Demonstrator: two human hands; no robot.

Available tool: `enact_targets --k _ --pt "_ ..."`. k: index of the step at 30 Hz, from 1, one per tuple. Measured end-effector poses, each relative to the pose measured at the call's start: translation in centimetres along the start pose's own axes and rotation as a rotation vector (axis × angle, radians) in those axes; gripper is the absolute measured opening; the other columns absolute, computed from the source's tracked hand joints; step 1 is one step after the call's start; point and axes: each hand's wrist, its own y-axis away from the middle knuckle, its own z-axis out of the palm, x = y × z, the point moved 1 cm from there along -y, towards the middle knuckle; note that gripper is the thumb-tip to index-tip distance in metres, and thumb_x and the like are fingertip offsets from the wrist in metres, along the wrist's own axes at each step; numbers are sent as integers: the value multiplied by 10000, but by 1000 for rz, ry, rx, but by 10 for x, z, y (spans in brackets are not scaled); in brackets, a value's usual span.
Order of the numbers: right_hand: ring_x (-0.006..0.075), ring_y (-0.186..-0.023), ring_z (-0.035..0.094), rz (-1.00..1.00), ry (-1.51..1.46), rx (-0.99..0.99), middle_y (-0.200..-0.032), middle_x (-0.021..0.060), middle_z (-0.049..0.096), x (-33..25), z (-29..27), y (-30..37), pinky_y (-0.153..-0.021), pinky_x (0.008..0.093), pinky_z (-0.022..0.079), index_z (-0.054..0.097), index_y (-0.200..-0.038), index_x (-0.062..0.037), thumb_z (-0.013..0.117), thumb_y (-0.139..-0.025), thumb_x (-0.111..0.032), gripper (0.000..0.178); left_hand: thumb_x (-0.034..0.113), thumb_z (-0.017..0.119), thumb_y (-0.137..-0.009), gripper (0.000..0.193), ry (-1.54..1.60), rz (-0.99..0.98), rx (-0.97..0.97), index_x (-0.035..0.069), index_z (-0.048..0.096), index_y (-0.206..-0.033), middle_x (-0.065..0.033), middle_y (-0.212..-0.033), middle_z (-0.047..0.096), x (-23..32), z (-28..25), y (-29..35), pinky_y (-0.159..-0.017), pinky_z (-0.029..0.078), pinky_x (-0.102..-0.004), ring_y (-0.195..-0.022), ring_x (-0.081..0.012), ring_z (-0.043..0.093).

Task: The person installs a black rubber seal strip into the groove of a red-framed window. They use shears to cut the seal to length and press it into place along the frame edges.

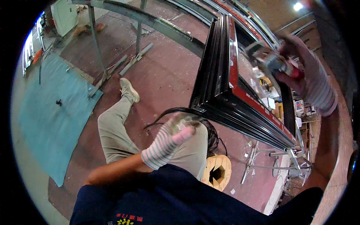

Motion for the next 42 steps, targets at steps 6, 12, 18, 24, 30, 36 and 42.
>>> enact_targets --k 6,12,18,24,30,36,42 --pt "286 -992 635 -672 266 -555 -1045 120 634 2 31 -107 -865 405 516 597 -1173 -71 730 -837 -217 389 211 640 -958 209 187 -158 164 49 647 -1090 -66 -962 685 23 2 -13 -790 523 -303 -880 -160 657" --pt "307 -963 641 -759 247 -771 -997 124 640 -12 62 -144 -839 418 517 616 -1103 -55 666 -866 -160 264 120 677 -930 151 -56 -56 353 34 659 -1053 -49 -924 690 39 14 -2 -714 529 -248 -797 -122 656" --pt "327 -934 648 -718 161 -887 -948 129 647 -18 78 -153 -812 432 519 636 -1034 -38 601 -895 -103 156 74 687 -915 180 -207 -2 373 14 646 -1079 -43 -964 690 48 19 3 -770 531 -238 -840 -102 651" --pt "335 -933 648 -838 279 -980 -957 140 652 -19 103 -165 -813 427 530 633 -1049 -34 599 -894 -79 165 68 692 -903 169 -171 20 403 31 637 -1058 -21 -910 675 44 24 0 -766 525 -239 -816 -96 641" --pt "326 -948 640 -791 342 -1080 -967 141 644 -35 99 -175 -829 431 522 625 -1071 -38 609 -878 -73 197 61 703 -896 175 -231 79 419 40 642 -1059 -22 -909 683 47 27 1 -771 518 -244 -827 -91 636" --pt "319 -971 625 -876 301 -1044 -983 138 636 -32 102 -175 -856 430 507 621 -1075 -38 613 -868 -74 210 44 699 -895 162 -199 111 443 42 644 -1048 -31 -929 692 42 28 3 -777 520 -245 -862 -97 643" --pt "311 -994 610 -918 247 -1036 -998 134 627 -37 102 -175 -884 429 493 617 -1079 -39 616 -859 -74 223 40 682 -907 151 -91 128 451 45 632 -1050 -34 -954 684 34 30 4 -793 529 -256 -879 -103 645"
